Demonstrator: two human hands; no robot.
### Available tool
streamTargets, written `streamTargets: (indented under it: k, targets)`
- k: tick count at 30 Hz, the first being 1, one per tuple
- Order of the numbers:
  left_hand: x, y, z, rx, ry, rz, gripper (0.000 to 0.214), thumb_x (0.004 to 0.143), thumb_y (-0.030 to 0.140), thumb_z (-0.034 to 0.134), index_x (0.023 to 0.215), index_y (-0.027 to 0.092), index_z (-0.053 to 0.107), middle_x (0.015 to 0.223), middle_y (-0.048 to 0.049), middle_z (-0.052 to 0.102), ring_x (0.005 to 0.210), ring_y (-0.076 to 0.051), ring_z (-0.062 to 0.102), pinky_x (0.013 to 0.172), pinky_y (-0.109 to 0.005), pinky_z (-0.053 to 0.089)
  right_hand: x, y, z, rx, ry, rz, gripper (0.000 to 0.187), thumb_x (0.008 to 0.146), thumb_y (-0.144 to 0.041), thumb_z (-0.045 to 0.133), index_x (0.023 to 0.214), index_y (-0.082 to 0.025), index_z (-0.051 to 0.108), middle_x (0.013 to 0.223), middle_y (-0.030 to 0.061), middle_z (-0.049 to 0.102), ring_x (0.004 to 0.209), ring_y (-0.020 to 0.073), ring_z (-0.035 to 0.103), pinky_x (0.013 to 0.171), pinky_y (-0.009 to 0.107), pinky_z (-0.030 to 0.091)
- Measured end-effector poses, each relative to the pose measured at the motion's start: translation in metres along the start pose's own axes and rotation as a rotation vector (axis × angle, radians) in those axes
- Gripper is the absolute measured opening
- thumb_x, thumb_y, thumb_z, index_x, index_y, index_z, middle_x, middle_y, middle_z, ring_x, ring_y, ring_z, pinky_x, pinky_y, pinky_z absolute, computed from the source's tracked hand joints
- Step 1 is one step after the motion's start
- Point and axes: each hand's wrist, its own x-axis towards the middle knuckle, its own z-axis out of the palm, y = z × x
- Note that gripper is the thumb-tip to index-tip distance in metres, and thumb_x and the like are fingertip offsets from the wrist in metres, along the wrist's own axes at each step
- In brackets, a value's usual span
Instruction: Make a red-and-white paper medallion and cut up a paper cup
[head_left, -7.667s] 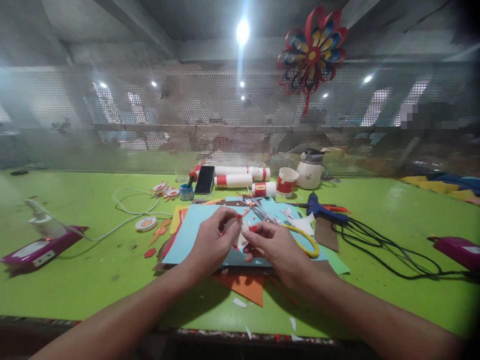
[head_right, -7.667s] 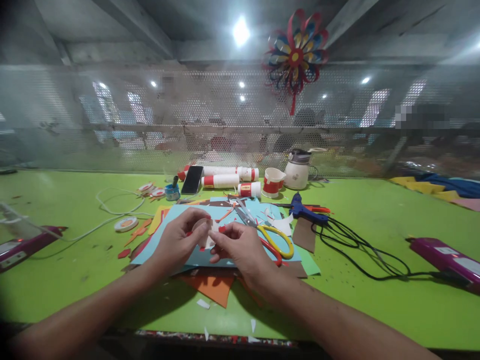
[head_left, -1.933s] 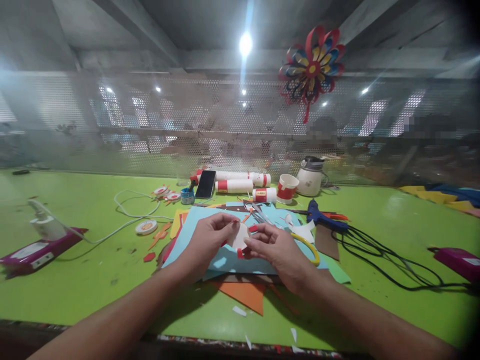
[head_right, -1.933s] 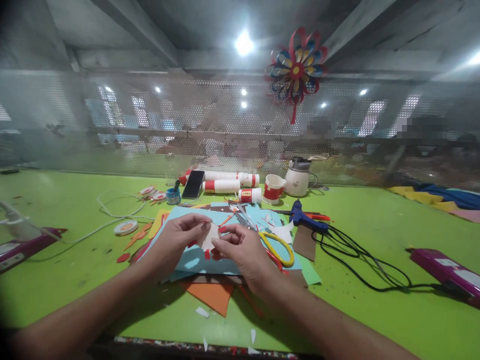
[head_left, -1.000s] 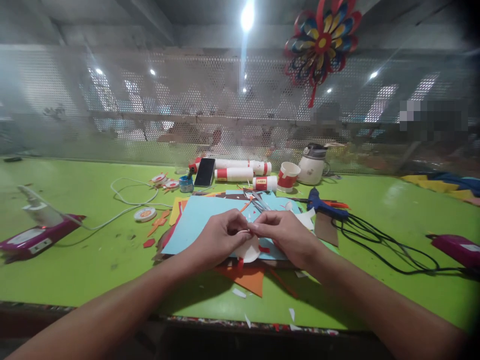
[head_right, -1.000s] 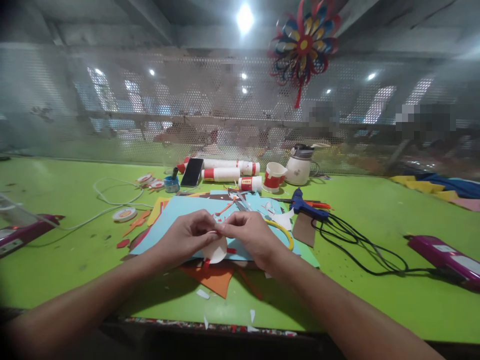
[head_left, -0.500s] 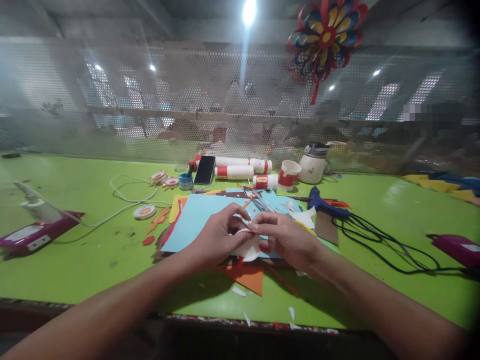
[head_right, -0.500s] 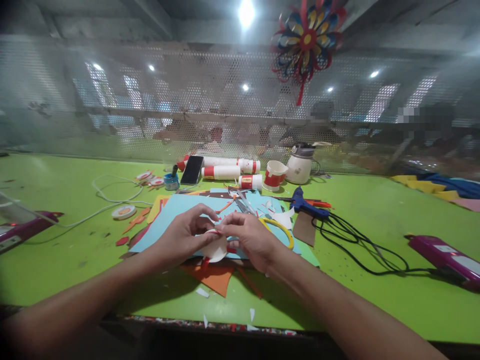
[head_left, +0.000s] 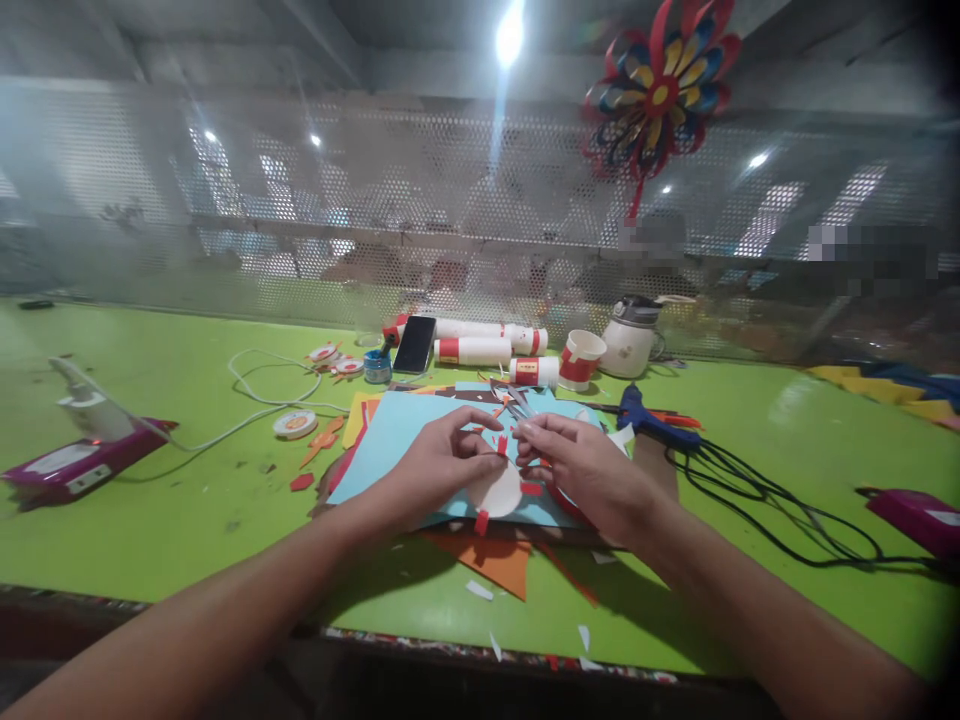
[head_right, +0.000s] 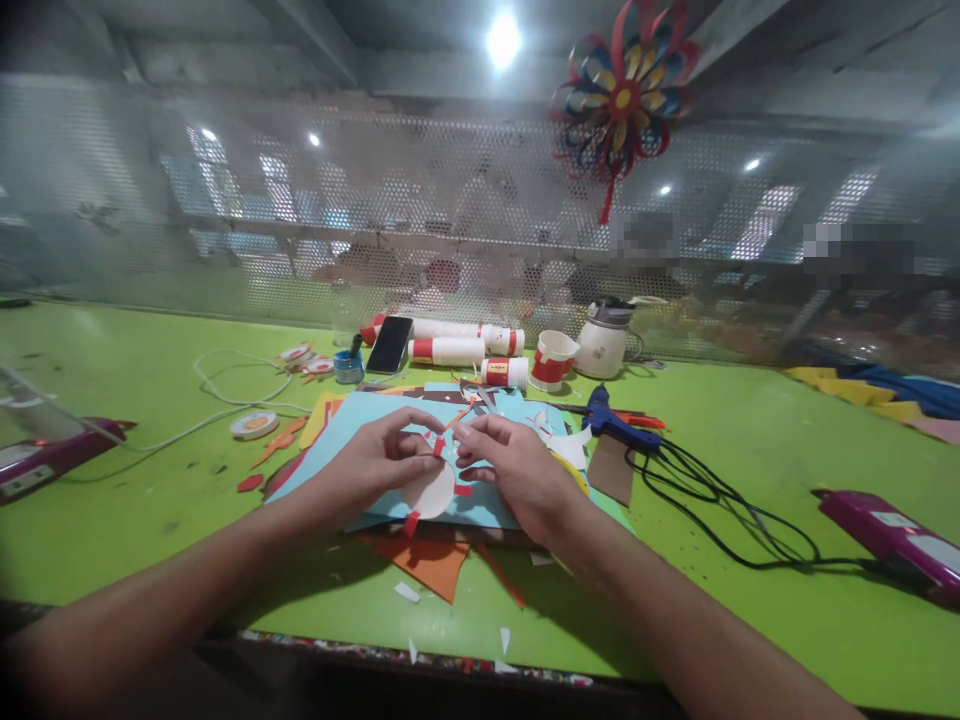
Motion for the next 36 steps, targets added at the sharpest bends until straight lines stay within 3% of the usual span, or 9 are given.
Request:
streamTargets:
  k: [4, 10, 16, 23, 27, 36]
  targets:
    - [0.004, 0.001, -0.005, -0.134, 0.089, -0.086, 0.035, 0.066, 0.027, 0.072, 0.095, 0.017, 0.054, 0.058, 0.0049, 0.056, 0.053, -0.01, 0.052, 0.053, -0.023, 0.037, 0.003, 0.002, -0.001, -0.131, 0.035, -0.018, 0.029, 0.074, -0.043, 0.069, 0.078, -0.016, 0.062, 0.075, -0.0003, 0.057, 0.071, 0.0121, 0.053, 0.067, 0.027, 0.044]
    - [0.006, 0.0, -0.008, -0.202, 0.161, -0.098, 0.031, 0.064, 0.021, 0.07, 0.091, 0.014, 0.056, 0.066, 0.0004, 0.061, 0.053, -0.009, 0.05, 0.051, -0.022, 0.034, 0.003, 0.005, 0.002, -0.406, 0.072, -0.124, 0.033, 0.079, -0.049, 0.061, 0.082, -0.016, 0.062, 0.073, 0.0005, 0.06, 0.069, 0.0134, 0.055, 0.068, 0.03, 0.045]
    - [0.007, -0.002, -0.008, -0.234, 0.222, -0.129, 0.024, 0.062, 0.019, 0.069, 0.083, 0.013, 0.059, 0.062, 0.0011, 0.057, 0.055, -0.01, 0.052, 0.051, -0.023, 0.036, 0.005, 0.007, 0.001, -0.371, 0.125, -0.141, 0.039, 0.079, -0.054, 0.059, 0.086, -0.016, 0.06, 0.075, 0.0019, 0.061, 0.067, 0.0135, 0.057, 0.066, 0.029, 0.048]
    - [0.004, -0.001, -0.006, -0.284, 0.256, -0.108, 0.024, 0.066, 0.022, 0.07, 0.086, 0.012, 0.061, 0.072, -0.0005, 0.061, 0.059, -0.009, 0.053, 0.058, -0.022, 0.041, 0.003, 0.015, 0.012, -0.384, 0.064, -0.002, 0.041, 0.075, -0.055, 0.062, 0.071, -0.015, 0.061, 0.063, 0.0004, 0.06, 0.056, 0.0111, 0.053, 0.055, 0.026, 0.044]
    - [0.003, -0.001, -0.005, -0.318, 0.247, -0.082, 0.024, 0.065, 0.023, 0.071, 0.085, 0.013, 0.062, 0.076, -0.0018, 0.064, 0.062, -0.009, 0.055, 0.061, -0.023, 0.043, 0.001, 0.014, 0.017, -0.27, 0.025, 0.016, 0.038, 0.073, -0.051, 0.067, 0.065, -0.014, 0.061, 0.06, -0.0004, 0.059, 0.054, 0.0098, 0.051, 0.053, 0.024, 0.042]
    - [0.003, 0.0, -0.015, -0.352, 0.053, -0.123, 0.019, 0.069, 0.023, 0.07, 0.083, 0.011, 0.066, 0.082, -0.0061, 0.066, 0.072, -0.013, 0.061, 0.071, -0.026, 0.05, 0.008, 0.013, 0.004, -0.095, 0.049, -0.005, 0.038, 0.069, -0.05, 0.07, 0.066, -0.014, 0.06, 0.06, -0.0007, 0.059, 0.054, 0.0103, 0.053, 0.053, 0.025, 0.042]
